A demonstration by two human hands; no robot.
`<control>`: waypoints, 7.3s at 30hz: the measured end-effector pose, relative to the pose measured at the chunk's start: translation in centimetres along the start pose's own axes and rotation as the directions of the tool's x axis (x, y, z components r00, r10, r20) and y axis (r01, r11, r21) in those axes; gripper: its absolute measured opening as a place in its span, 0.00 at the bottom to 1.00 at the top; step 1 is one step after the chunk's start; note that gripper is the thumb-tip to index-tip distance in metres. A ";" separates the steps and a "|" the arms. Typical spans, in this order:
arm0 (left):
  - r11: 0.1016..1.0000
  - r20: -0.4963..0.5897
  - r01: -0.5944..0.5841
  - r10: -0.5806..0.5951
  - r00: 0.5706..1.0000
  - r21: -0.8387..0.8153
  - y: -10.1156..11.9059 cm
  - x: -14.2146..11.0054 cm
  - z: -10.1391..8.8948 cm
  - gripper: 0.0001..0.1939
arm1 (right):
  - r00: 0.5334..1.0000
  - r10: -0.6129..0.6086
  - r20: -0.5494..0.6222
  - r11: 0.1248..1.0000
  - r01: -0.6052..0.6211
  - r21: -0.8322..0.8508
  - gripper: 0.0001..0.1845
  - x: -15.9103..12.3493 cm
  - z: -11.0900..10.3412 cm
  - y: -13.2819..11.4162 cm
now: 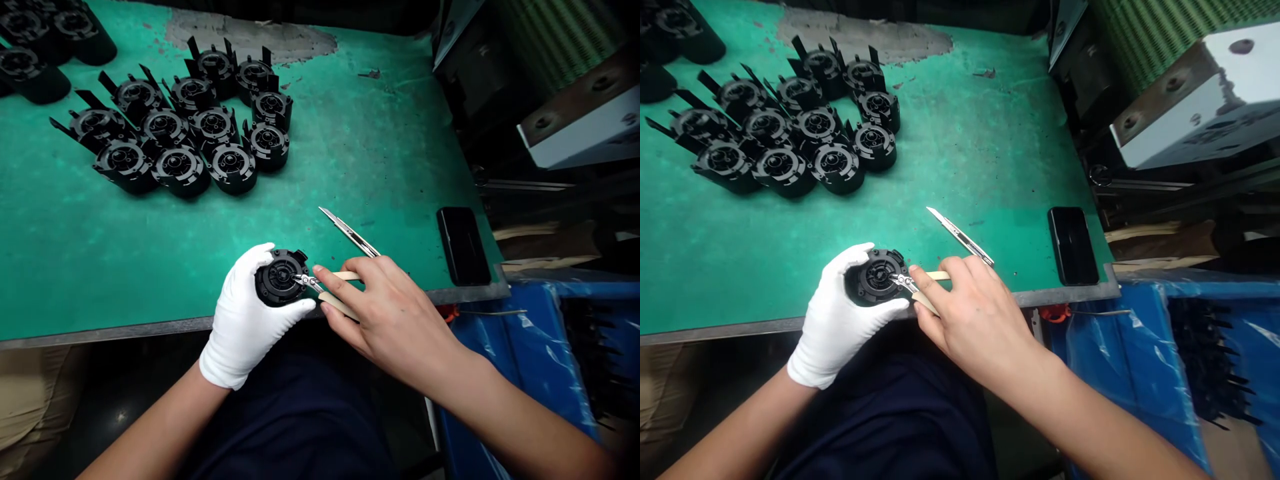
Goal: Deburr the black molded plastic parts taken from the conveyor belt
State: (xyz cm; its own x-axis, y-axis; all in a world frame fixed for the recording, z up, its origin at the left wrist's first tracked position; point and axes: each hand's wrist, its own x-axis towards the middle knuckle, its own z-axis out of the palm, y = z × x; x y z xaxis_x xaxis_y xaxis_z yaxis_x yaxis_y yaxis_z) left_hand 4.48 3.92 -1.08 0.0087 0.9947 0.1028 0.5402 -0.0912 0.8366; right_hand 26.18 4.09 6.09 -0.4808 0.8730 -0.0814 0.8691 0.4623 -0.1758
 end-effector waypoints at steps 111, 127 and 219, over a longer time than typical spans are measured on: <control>0.971 0.265 -0.201 0.161 0.951 0.130 -1.1 1.8 -4.8 0.41 | 0.987 0.140 -0.082 0.989 -0.143 -0.038 0.21 3.4 4.1 6.7; 0.951 0.183 -0.215 0.177 0.967 0.220 -2.5 1.7 -3.5 0.48 | 0.998 -0.024 0.061 1.000 0.025 0.000 0.22 1.8 0.4 1.8; 0.988 0.358 -0.067 0.013 0.934 0.140 -3.8 2.3 -11.1 0.39 | 0.996 -0.055 0.065 0.925 0.026 0.379 0.18 3.5 1.9 0.9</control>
State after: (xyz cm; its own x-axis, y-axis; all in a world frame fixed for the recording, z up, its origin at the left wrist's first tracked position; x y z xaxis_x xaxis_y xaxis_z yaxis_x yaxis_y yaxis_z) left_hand -6.85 6.02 1.92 0.3159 0.9449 -0.0860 0.6511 -0.1500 0.7440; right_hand 25.09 7.32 3.81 -0.5342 0.8345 -0.1350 0.7473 0.3915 -0.5368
